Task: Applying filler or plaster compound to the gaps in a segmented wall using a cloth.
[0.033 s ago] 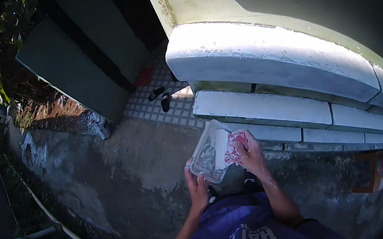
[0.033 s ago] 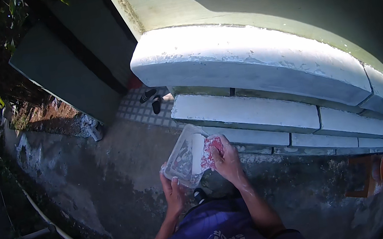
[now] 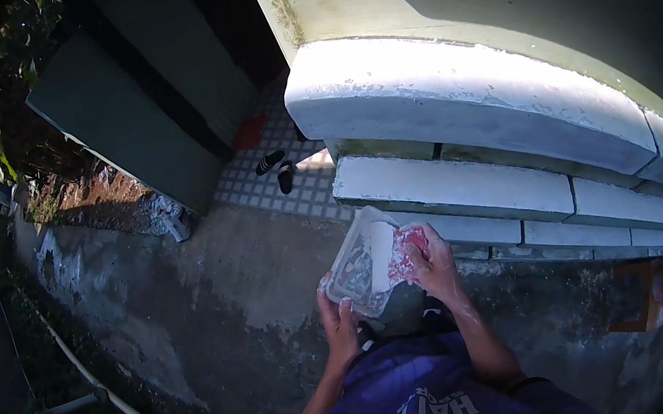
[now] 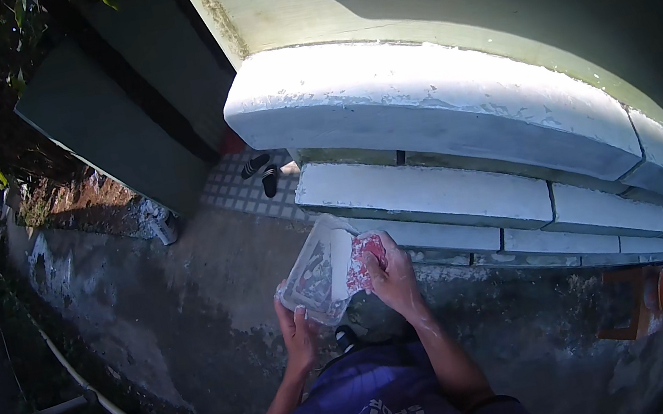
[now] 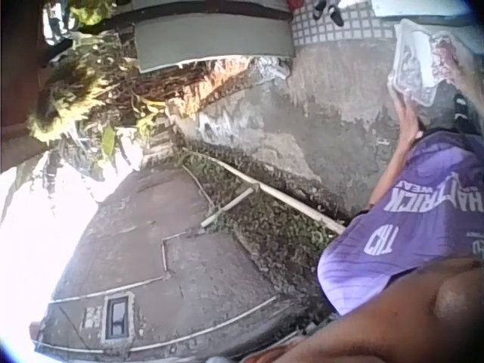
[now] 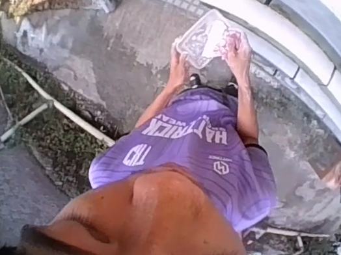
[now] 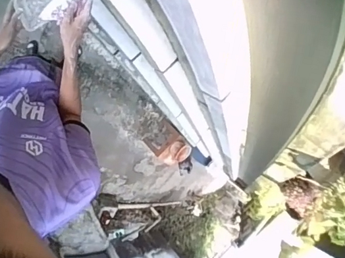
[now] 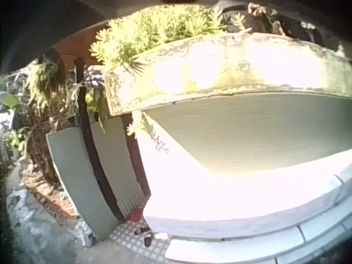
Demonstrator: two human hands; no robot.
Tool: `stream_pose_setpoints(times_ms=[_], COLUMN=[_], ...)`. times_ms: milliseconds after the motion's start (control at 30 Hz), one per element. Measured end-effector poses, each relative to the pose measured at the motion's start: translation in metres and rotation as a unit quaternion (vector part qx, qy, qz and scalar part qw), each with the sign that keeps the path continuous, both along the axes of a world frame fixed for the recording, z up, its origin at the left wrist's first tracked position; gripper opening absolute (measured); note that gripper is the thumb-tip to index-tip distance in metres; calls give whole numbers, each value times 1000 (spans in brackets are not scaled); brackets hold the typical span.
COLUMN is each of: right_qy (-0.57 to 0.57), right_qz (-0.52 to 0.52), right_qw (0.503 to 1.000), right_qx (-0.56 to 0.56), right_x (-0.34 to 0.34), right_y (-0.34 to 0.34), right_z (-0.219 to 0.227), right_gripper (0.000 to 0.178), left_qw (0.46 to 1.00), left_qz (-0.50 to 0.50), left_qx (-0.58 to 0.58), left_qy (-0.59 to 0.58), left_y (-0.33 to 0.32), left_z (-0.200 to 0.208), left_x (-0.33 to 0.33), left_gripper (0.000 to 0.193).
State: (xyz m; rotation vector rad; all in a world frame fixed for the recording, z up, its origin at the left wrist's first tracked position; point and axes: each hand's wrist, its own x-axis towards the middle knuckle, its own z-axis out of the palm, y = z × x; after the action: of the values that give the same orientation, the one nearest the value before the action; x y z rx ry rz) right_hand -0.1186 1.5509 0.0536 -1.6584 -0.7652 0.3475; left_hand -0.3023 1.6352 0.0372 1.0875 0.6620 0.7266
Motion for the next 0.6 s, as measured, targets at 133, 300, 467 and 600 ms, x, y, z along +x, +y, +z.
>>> stream_pose_setpoints(times_ms=[133,300,467,600], right_qy=[58,3,-4,-27], right_qz=[17,24,56,-48], right_qw=[998,999,998,998], right_qx=[-2,38,-7,-2], right_x=[1,1,-7,-30], right_y=[0,7,12,19], right_z=[-6,-9,13,26], right_gripper=[20,20,26,33], left_qw=[997,999,999,998], left_qz=[-39,-30,-12,11], left_qx=[59,38,2,-6], left_qy=[-13,-25,-45,-59], left_y=[5,12,9,3], left_z=[-7,-15,-13,-7], left_x=[-5,-11,-9,-1], left_gripper=[54,55,55,57])
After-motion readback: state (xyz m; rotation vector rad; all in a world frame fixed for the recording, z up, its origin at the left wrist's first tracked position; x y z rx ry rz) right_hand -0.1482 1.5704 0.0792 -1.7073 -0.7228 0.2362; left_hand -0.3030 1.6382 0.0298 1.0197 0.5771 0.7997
